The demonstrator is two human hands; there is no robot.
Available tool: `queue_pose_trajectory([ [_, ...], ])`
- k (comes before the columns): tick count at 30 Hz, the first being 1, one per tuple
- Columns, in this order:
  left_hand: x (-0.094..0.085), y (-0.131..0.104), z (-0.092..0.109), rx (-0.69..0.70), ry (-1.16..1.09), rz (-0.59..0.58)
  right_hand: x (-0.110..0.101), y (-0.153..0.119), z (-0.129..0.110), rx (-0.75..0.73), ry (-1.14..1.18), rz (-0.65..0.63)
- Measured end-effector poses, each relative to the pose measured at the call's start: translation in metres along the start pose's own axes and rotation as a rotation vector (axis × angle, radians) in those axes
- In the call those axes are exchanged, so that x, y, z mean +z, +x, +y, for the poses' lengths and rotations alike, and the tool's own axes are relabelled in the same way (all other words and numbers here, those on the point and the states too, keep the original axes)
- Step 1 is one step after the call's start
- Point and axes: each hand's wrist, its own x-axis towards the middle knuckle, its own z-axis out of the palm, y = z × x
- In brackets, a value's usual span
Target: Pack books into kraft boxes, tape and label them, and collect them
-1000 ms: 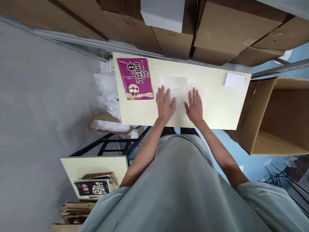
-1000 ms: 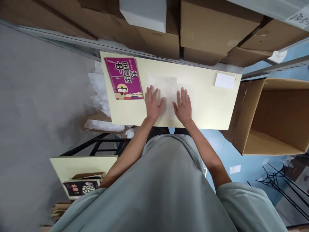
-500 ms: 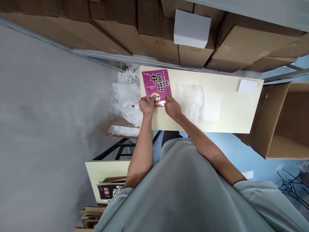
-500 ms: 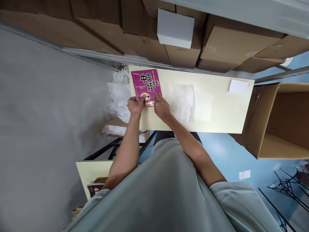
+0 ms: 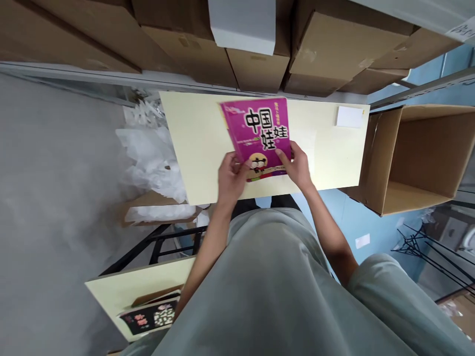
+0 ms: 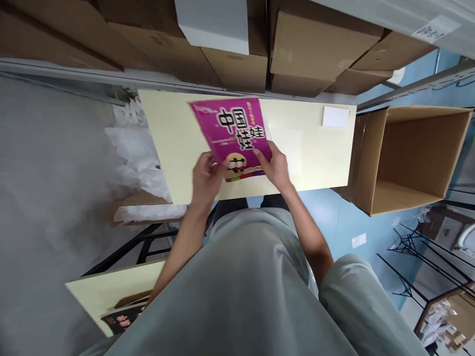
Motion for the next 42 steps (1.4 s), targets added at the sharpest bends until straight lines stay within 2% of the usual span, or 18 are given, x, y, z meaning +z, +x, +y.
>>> queue_pose_trajectory([
  [2, 0.036, 0.000, -0.015, -0.038, -0.012, -0.047, -0.020, -0.007, 0.025, 0.056, -0.097, 0.043],
  [4, 0.061, 0.003, -0.031, -0.081, 0.036, -0.040, -0.026, -0.006, 0.052, 0.098, -0.162, 0.050],
  [7, 0.076, 0.010, -0.053, -0.138, 0.212, 0.011, -0.014, 0.005, 0.082, 0.155, -0.233, 0.001],
  [10, 0.074, 0.016, -0.067, -0.131, 0.422, 0.051, 0.001, 0.014, 0.097, 0.208, -0.303, -0.043],
  [13, 0.068, 0.019, -0.074, -0.055, 0.572, 0.074, -0.001, 0.014, 0.102, 0.187, -0.337, -0.060],
  [16, 0.061, 0.023, -0.079, 0.008, 0.623, 0.195, -0.027, 0.009, 0.108, 0.142, -0.336, 0.006],
  [20, 0.057, 0.037, -0.086, -0.029, 0.595, 0.413, -0.072, 0.005, 0.126, 0.251, -0.369, 0.257],
  [23, 0.056, 0.050, -0.085, -0.139, 0.579, 0.395, -0.084, 0.011, 0.137, 0.338, -0.384, 0.306],
  [25, 0.056, 0.052, -0.080, -0.147, 0.603, 0.350, -0.081, 0.017, 0.140, 0.371, -0.383, 0.264],
  [28, 0.060, 0.046, -0.068, -0.011, 0.655, 0.311, -0.074, 0.023, 0.139, 0.362, -0.394, 0.212],
  [31, 0.070, 0.037, -0.060, 0.094, 0.642, 0.193, -0.073, 0.022, 0.135, 0.261, -0.376, 0.243],
  [33, 0.078, 0.033, -0.058, 0.114, 0.626, 0.110, -0.073, 0.019, 0.131, 0.179, -0.320, 0.257],
  [35, 0.084, 0.032, -0.058, 0.116, 0.622, 0.085, -0.069, 0.015, 0.123, 0.109, -0.239, 0.234],
  [38, 0.087, 0.033, -0.059, 0.119, 0.603, 0.093, -0.052, 0.015, 0.107, 0.024, -0.153, 0.143],
  [42, 0.086, 0.034, -0.063, 0.085, 0.545, 0.113, -0.012, 0.024, 0.090, -0.057, -0.137, -0.024],
])
